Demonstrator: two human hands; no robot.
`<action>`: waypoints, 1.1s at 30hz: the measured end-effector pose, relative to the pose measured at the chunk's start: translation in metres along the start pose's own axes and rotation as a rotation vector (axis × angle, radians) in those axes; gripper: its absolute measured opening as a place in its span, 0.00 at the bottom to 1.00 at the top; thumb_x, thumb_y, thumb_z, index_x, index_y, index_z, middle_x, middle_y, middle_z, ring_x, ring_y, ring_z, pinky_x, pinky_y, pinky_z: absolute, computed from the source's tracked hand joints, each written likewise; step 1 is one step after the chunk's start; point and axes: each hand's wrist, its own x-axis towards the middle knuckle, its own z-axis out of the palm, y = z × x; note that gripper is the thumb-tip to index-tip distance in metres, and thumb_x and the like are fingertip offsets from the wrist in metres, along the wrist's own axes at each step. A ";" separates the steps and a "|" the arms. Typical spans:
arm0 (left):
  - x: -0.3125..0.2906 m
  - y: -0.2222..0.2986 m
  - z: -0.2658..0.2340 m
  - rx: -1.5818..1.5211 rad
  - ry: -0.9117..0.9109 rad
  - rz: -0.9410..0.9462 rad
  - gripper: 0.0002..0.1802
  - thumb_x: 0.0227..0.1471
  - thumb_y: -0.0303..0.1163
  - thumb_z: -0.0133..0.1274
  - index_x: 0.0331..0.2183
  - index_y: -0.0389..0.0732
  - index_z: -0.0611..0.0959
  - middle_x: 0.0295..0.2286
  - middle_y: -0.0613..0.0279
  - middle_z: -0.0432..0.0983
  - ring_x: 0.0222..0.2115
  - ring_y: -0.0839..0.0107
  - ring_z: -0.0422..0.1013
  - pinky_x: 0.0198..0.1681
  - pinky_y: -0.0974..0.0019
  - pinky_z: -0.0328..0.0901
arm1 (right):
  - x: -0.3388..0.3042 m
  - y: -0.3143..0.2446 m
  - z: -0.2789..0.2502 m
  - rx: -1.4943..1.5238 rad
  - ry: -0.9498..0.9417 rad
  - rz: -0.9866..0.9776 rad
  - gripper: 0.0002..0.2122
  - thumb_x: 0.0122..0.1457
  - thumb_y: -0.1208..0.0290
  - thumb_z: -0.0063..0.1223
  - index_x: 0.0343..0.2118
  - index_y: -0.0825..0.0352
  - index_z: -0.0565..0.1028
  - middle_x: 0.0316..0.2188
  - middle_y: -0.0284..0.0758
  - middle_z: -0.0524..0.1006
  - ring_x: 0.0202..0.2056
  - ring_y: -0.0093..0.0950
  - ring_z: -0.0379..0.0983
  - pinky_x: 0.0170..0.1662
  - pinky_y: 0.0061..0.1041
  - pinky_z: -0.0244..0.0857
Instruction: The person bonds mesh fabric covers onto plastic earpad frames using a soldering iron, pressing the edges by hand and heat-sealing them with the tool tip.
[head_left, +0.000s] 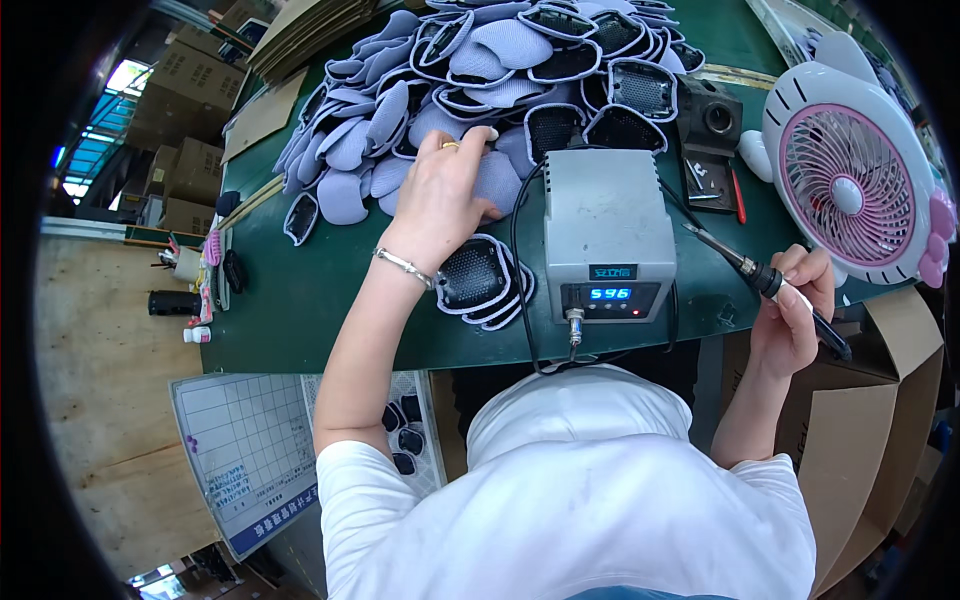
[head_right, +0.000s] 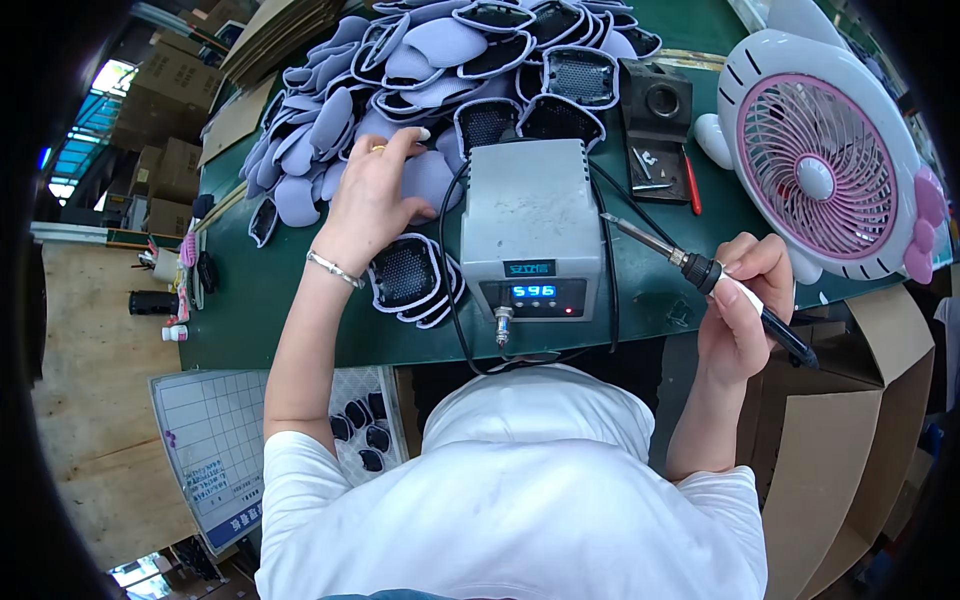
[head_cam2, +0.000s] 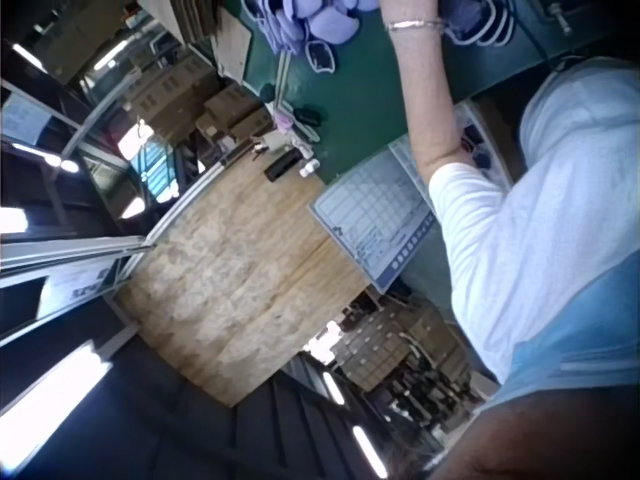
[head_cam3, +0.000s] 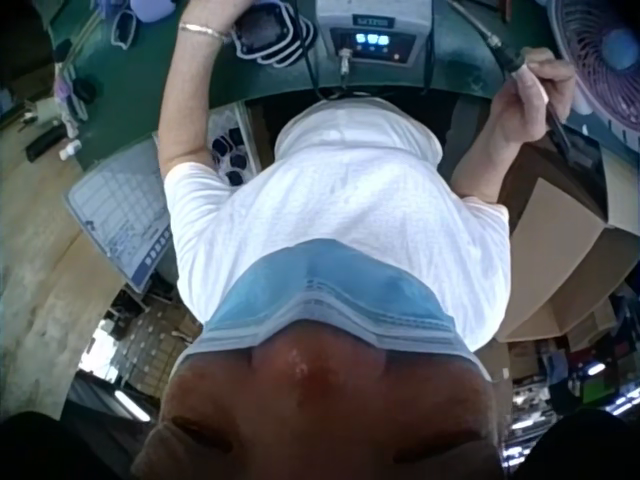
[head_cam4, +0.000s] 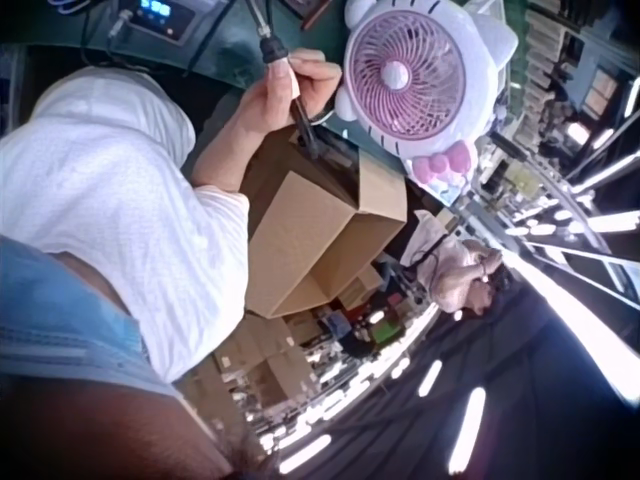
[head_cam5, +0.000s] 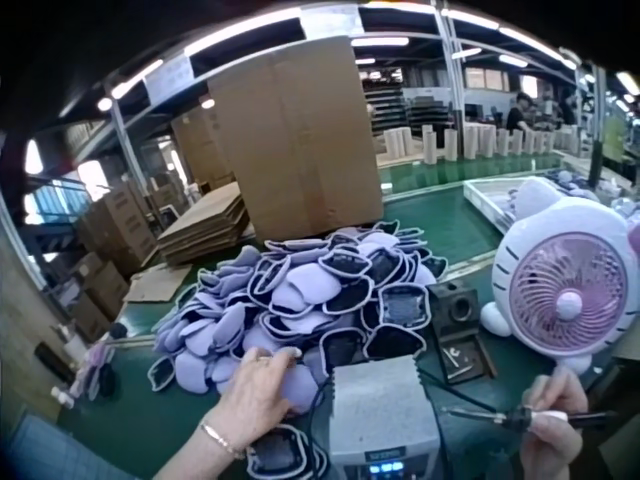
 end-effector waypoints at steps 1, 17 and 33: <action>0.001 0.000 -0.001 0.021 -0.038 -0.004 0.44 0.25 0.16 0.68 0.49 0.38 0.71 0.32 0.55 0.78 0.39 0.52 0.73 0.46 0.56 0.68 | -0.001 0.000 0.000 0.001 -0.003 -0.002 0.08 0.49 0.71 0.53 0.31 0.64 0.67 0.23 0.31 0.68 0.23 0.17 0.57 0.29 0.15 0.48; -0.033 0.049 -0.021 -0.941 0.403 -0.235 0.27 0.39 0.11 0.62 0.44 0.36 0.76 0.32 0.58 0.79 0.27 0.70 0.75 0.34 0.72 0.70 | -0.001 0.000 0.004 0.118 -0.020 0.154 0.08 0.49 0.70 0.53 0.32 0.64 0.68 0.23 0.32 0.70 0.22 0.18 0.60 0.26 0.14 0.51; -0.036 0.077 0.000 -0.366 0.301 0.275 0.17 0.45 0.08 0.55 0.38 0.34 0.77 0.37 0.53 0.82 0.38 0.64 0.80 0.36 0.71 0.74 | 0.000 0.006 0.048 -0.109 -0.186 0.093 0.09 0.44 0.75 0.58 0.27 0.65 0.70 0.23 0.32 0.71 0.22 0.20 0.61 0.27 0.16 0.55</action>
